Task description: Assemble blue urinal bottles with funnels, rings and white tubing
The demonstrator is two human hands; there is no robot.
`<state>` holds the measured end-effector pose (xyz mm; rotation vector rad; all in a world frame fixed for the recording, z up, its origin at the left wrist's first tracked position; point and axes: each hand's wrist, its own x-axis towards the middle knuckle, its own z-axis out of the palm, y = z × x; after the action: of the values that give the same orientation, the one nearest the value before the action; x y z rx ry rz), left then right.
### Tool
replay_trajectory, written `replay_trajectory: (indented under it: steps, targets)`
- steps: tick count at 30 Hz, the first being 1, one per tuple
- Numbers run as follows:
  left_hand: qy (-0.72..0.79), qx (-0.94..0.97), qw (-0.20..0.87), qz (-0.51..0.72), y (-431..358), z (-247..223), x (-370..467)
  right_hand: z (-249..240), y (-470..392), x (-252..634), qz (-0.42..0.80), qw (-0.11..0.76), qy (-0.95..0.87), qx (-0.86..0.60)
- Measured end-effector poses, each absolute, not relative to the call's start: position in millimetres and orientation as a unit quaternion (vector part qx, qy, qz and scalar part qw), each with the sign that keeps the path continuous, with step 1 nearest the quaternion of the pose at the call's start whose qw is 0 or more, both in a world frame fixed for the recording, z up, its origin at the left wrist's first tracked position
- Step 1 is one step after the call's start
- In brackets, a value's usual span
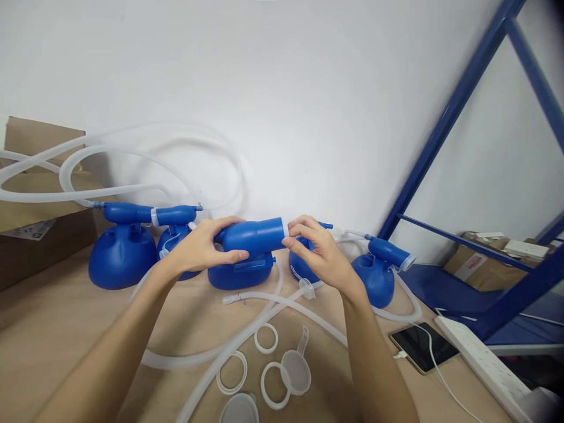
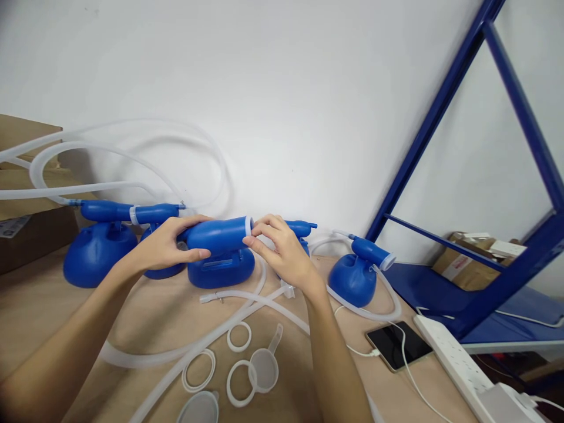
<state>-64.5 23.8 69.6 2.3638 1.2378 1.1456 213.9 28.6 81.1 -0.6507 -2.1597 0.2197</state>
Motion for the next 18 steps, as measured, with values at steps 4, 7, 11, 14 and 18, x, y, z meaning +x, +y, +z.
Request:
replay_trajectory:
  steps: [4,7,11,14,18]
  targets:
    - [0.416,0.819,0.117,0.377,24,69,-64,82,30,217,0.113,0.385,-0.896,-0.191]
    - [0.402,0.825,0.134,0.373,25,70,-67,80,29,216,0.139,0.386,-0.892,-0.189]
    - [0.385,0.826,0.164,0.378,24,73,-77,75,33,219,0.261,0.516,-0.805,-0.132]
    - [0.403,0.805,0.13,0.415,23,76,-86,81,31,230,0.265,0.531,-0.792,-0.146]
    - [0.426,0.767,0.124,0.464,23,79,-91,93,16,236,0.227,0.276,-0.905,-0.23]
